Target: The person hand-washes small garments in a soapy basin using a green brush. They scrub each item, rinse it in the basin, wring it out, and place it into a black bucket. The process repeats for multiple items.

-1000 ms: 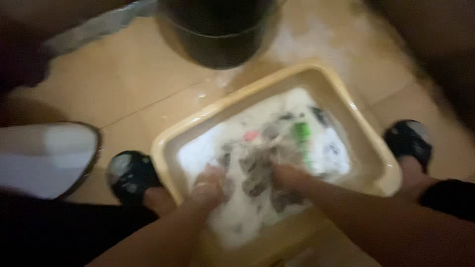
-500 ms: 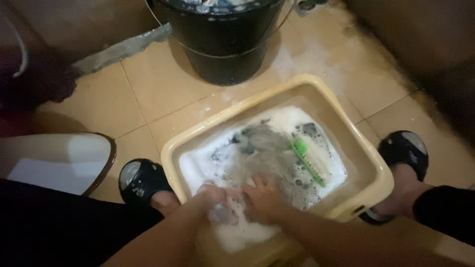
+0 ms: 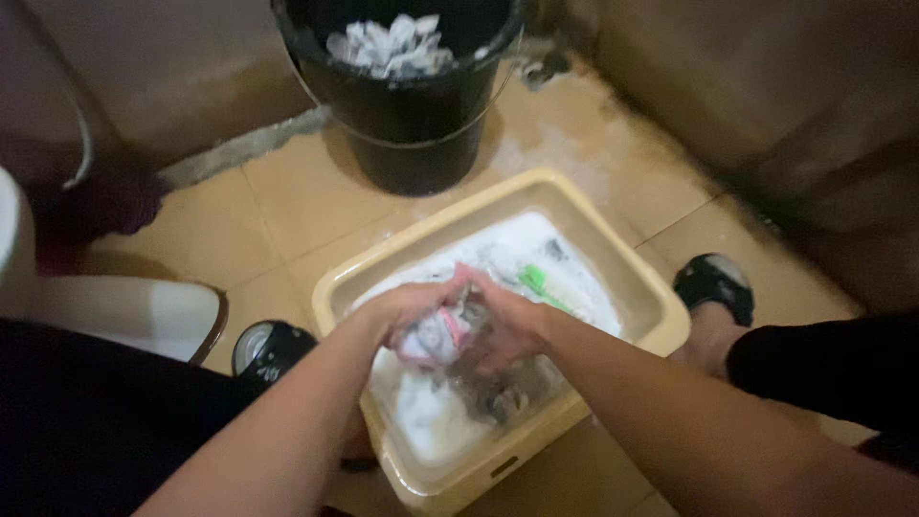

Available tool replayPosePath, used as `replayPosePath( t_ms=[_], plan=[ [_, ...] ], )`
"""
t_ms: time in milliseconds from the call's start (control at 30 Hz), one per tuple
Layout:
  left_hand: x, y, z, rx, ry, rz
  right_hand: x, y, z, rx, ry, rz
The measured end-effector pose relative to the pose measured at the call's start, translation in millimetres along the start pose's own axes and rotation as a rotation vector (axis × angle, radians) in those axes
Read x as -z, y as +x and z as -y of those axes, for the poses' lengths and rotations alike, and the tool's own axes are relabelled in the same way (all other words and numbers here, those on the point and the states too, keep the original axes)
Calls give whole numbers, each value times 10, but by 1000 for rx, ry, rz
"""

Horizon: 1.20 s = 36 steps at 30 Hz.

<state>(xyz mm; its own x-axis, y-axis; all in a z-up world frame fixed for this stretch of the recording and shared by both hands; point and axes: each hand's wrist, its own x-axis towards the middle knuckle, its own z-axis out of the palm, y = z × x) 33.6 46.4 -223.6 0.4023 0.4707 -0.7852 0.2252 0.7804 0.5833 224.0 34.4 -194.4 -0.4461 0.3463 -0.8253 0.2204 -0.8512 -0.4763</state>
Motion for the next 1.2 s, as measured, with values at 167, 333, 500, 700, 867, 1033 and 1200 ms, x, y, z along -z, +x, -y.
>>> replayPosePath(
  t_ms=[167,333,500,700,867,1033,1200],
  plan=[
    [-103,-248,-505,-152,38,16,-23,-126,159,300,407,346],
    [-21,-279,-753,-190,-53,53,-32,-337,227,412,465,339],
    [-1,-224,-816,-429,-218,-110,21,-347,211,599,403,429],
    [-70,-517,-773,-523,327,-701,69,-137,278,595,320,57],
    [-517,-716,-643,-647,348,-582,30,-134,341,762,305,-24],
    [-604,-728,-599,-712,236,-600,11,-185,444,628,443,135],
    [-350,-850,-758,-856,443,-678,273,-131,462,634,491,142]
  ],
)
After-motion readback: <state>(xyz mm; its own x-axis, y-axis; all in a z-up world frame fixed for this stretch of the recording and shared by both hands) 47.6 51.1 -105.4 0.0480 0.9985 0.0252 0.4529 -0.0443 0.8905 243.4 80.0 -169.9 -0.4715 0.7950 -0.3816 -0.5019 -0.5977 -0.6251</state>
